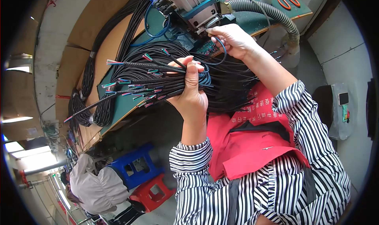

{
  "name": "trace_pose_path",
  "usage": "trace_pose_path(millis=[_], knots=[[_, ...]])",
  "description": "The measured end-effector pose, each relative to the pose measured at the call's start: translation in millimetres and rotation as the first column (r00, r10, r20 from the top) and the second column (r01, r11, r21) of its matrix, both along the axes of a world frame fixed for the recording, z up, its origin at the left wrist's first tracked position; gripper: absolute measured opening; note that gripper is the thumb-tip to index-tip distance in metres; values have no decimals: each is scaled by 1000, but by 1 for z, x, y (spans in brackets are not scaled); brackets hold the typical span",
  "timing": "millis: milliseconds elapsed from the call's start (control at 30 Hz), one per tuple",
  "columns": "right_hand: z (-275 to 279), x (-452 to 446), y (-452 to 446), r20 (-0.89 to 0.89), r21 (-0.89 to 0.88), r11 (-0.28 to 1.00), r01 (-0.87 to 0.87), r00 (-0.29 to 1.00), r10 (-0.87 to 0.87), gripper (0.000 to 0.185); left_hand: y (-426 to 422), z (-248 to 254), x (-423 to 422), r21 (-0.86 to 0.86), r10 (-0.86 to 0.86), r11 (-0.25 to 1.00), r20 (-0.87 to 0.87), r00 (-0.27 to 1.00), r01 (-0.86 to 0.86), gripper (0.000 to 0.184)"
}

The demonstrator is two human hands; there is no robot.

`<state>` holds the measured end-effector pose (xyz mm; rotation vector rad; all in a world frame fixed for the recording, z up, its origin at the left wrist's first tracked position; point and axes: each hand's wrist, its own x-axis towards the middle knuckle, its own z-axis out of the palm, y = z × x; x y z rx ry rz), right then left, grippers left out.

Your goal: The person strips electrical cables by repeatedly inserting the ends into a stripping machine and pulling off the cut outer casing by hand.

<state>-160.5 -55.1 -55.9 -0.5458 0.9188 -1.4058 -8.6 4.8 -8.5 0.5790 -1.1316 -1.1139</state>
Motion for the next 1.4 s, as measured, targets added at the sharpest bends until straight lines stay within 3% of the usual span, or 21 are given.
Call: trace_pose_path(millis=[100, 200, 233, 267, 300, 367, 400, 500, 567, 633, 733, 833, 967, 1100, 1233, 1333, 1400], knots=[[0, -4, 2, 25, 36, 999, -1, 1000, 0, 14, 0, -1, 0, 14, -5, 1000, -1, 1000, 5, 11], [14, -5, 12, -253, 62, 998, 18, 967, -2, 15, 0, -1, 1, 24, -11, 1000, 11, 1000, 11, 12], [19, -2, 18, -252, 60, 998, 14, 968, 1, 15, -1, 0, 1, 15, -25, 1000, 20, 999, 25, 13], [25, 3, 27, -548, -275, 951, 143, 789, -277, 16, -1, 0, 1, 8, -40, 999, 29, 999, 39, 14], [32, 8, 36, -659, -600, 790, 127, 481, -578, 18, -2, 1, 1, 0, -54, 999, 37, 998, 54, 15], [58, 15, 60, -660, -677, 728, -111, 528, -534, 20, -2, -1, 2, 11, -113, 994, 44, 993, 113, 17], [63, 21, 63, -590, -781, 599, -176, 524, -615, 17, -1, -2, 0, 6, -99, 995, 58, 993, 99, 17], [72, 26, 69, -580, -778, 590, -216, 607, -543, 12, 0, 0, -1, 42, -146, 988, 20, 989, 146, 12], [69, 27, 68, -552, -795, 575, -194, 625, -552, 10, -2, 2, 2, -60, -101, 992, 105, 989, 108, 10], [64, 26, 73, -401, -604, 796, -49, 881, -250, 9, -3, 3, 8, -108, -68, 991, 147, 987, 84, 10], [61, 20, 80, -561, -561, 813, -154, 793, -237, 10, -5, 1, 16, 14, -106, 994, 20, 994, 106, 8], [57, 17, 81, -718, -555, 786, -273, 634, -287, 10, -5, 4, 15, 5, -41, 999, 128, 991, 41, 9], [53, 12, 81, -757, -561, 753, -345, 582, -297, 10, -8, -1, 15, -71, -31, 996, 224, 974, 49, 13], [48, 18, 83, -737, -537, 782, -316, 626, -254, 10, -6, -4, 11, -69, -35, 996, 194, 980, 49, 11], [35, 39, 87, -629, -463, 850, -251, 769, -114, 10, -3, -4, 2, -27, 11, 1000, 37, 999, -10, 10], [46, 24, 85, -729, -501, 807, -313, 655, -198, 10, -3, 2, 13, 49, -72, 996, 70, 995, 68, 6], [51, 16, 83, -733, -499, 797, -340, 656, -180, 10, -3, 4, 14, 27, -54, 998, 104, 993, 52, 7]])
